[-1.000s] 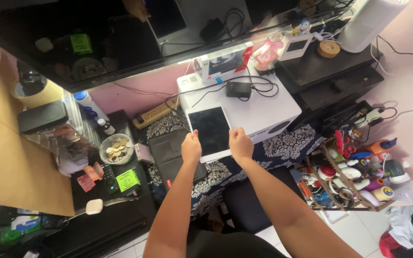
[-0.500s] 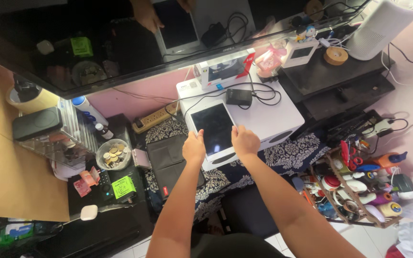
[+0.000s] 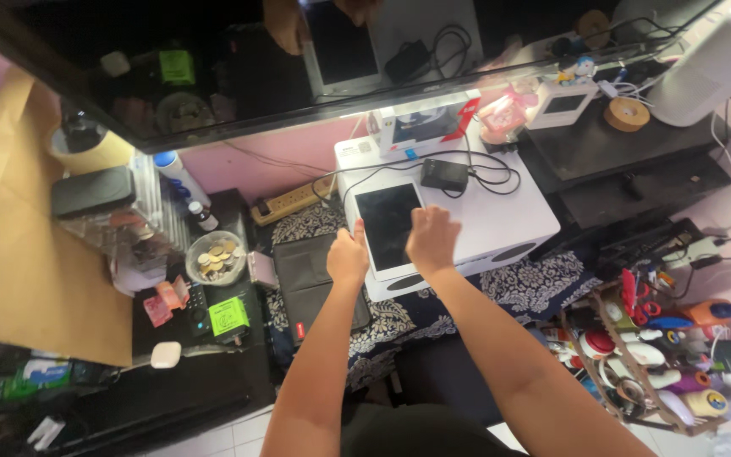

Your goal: The person retrieves a tablet from a shelf and places it on a white speaker unit. They then pick up a gold braided charging cable and a white power adapter, connect the cable to the tablet, and plug the adapter into a wall socket. Finally, they pick up a small white charging case and connect a cable to it.

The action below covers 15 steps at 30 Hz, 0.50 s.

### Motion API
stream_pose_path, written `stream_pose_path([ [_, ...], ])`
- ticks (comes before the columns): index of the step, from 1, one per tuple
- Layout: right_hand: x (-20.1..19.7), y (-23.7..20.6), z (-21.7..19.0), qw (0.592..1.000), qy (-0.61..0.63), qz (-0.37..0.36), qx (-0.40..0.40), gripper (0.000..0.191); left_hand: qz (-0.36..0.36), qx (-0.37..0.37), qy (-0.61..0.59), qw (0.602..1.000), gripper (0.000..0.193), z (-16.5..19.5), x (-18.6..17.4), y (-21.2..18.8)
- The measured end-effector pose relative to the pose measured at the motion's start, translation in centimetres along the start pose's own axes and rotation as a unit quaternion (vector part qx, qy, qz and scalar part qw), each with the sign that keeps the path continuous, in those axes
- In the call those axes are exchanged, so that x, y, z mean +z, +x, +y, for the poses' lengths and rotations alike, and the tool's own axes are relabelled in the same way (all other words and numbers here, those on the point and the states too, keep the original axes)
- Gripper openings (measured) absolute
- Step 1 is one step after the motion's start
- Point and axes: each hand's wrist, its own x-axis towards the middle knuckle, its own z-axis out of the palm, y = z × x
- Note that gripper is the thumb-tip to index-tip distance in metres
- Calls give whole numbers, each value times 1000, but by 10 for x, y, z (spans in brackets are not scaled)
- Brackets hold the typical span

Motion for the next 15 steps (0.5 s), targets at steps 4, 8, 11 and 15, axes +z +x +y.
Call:
stream_pose_path([
  [4,-5,-3,-43,984,117,72,-114,32,80,14,-55,995,61,-11,-27,-2],
  [8,-4,-10,-93,976,138,67,-152,38,155,-9,-4,988,57,-44,-70,-8],
  [11,-3,-16,-127,967,173,53,-177,39,215,-20,11,976,54,-79,-116,-10],
  [15,-4,-23,-170,950,221,55,-213,37,327,-17,7,945,46,-132,-177,-24],
])
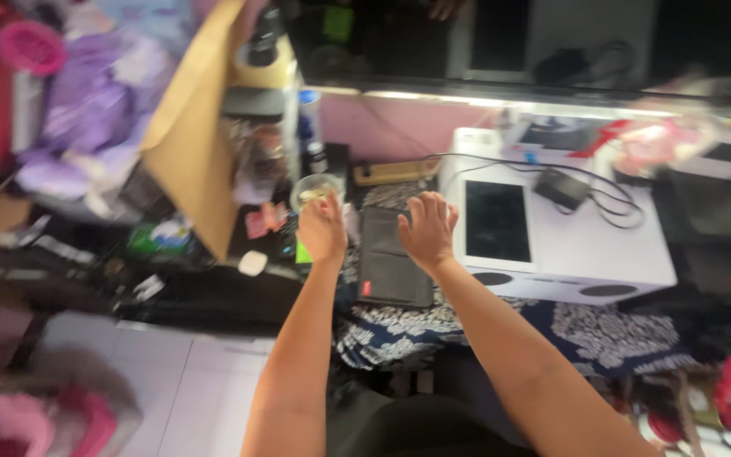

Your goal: The person retrieves a tablet from a shelf and places it on a white speaker unit. They then pick up a gold braided charging cable and a white power adapter, connect the cable to the tablet, and plug the adapter into a wall socket. Finally, they pick up a small white charging case and connect a cable to it.

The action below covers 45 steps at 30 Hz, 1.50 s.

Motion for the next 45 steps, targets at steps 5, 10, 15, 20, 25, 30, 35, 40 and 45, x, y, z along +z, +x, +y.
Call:
stream_pose_path([
  [5,24,9,-55,997,44,10,-55,40,88,28,-11,996,34,-63,-65,7],
  [10,47,21,-123,994,53,-1,-96,42,154,18,48,987,35,-117,-118,15],
  [15,74,28,-204,992,74,-17,-100,41,171,12,69,983,36,-175,-168,36],
  [20,112,25,-300,993,87,-11,-75,42,142,41,75,986,37,-251,-223,66],
  [25,154,21,-408,996,77,-16,-44,41,103,120,53,986,36,-334,-288,101],
  [30,179,5,-509,996,79,-27,-14,41,44,141,68,987,38,-405,-357,121],
  [35,182,-13,-572,995,88,-34,-23,42,45,126,84,987,38,-455,-412,128],
  [40,174,-21,-606,996,85,-33,-23,42,64,103,102,987,42,-483,-450,119],
  [45,166,-29,-612,996,76,-28,-33,42,59,89,114,988,44,-493,-463,106],
])
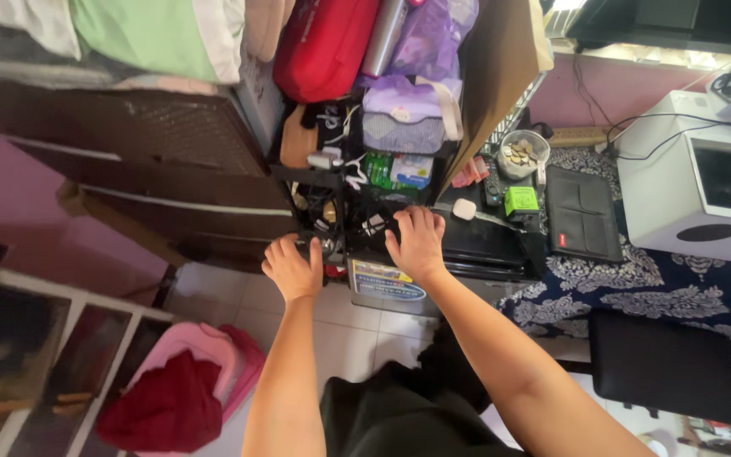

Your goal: The person retrieves a tablet from a shelf and places it on a white speaker unit. They then pick up a gold braided charging cable and a white power adapter, connect the cable to the tablet, and plug the adapter into a wall socket. Finally, they pick up a small white charging case and connect a cable to it.

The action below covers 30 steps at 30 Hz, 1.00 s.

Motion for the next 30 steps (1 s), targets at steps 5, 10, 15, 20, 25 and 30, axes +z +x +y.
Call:
stream_pose_path([
  [5,-8,-13,-9,1000,3,-22,2,41,11,5,-5,1000,42,-4,-16,-4],
  [10,-24,-17,-21,1000,20,-17,-5,41,31,36,-15,999,44,17,-35,16],
  [15,-28,6,-41,999,36,31,-14,38,53,110,-52,991,45,47,-39,67],
  [20,-16,69,-59,993,46,105,-37,34,21,157,-99,982,38,75,-18,138],
  [25,12,130,-69,992,16,127,-18,35,-94,234,-152,956,39,93,18,206],
  [30,31,165,-69,990,-2,138,7,33,-187,223,-119,949,52,105,42,249],
])
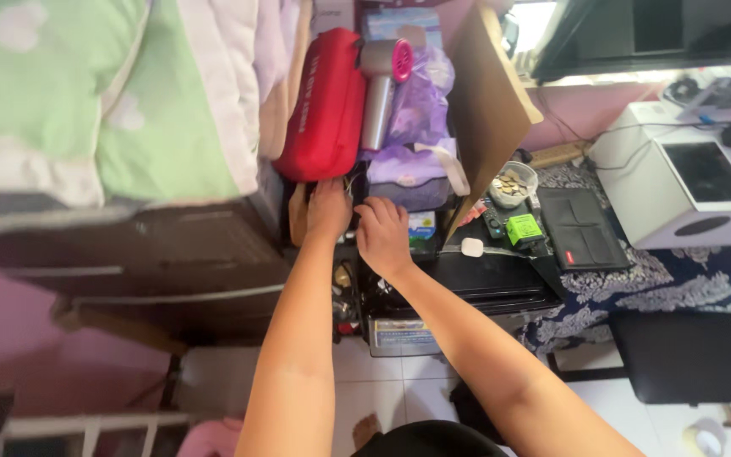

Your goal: The person retrieves a tablet from a shelf and places it on a white speaker unit. They then pick up a gold braided charging cable and a white power adapter, connect the cable to the tablet, and plug the adapter into a wall socket. Finally, they pick up a small white charging case and connect a cable to it.

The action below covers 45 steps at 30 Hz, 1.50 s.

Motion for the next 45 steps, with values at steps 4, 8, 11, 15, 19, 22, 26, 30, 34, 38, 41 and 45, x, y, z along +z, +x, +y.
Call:
stream_pose_path([
  [4,14,13,1,1000,-29,-6,-5,31,-79,-43,83,992,44,-10,13,25],
  [8,22,20,2,997,-69,-9,-15,33,30,-30,118,992,27,-18,38,39],
  [11,23,20,2,996,-83,-11,-15,34,16,-104,100,989,27,-17,48,45],
  [15,20,18,0,996,-86,-17,-10,35,-21,-98,161,982,25,-15,44,40],
  [19,18,17,-2,996,-83,-15,-7,38,-4,-69,167,983,27,-14,34,37],
  [22,17,14,-5,996,-81,-21,4,43,-24,-7,165,986,36,-17,23,32],
  [26,18,8,-9,997,-67,-24,20,48,-119,-34,58,991,24,-23,3,23],
  [30,21,6,-14,997,-51,-29,41,51,-67,-20,-6,998,29,-30,-14,1],
  [34,19,3,-20,997,-45,-34,51,58,21,-14,-45,999,22,-34,-20,-21],
  [38,17,-1,-22,997,-15,-31,72,59,56,-11,-135,989,24,-34,-23,-43],
  [41,17,-2,-20,994,0,-38,100,65,47,-68,-172,982,32,-30,-24,-53],
  [45,16,-2,-20,991,32,-40,123,68,87,-43,-170,981,36,-30,-26,-61],
])
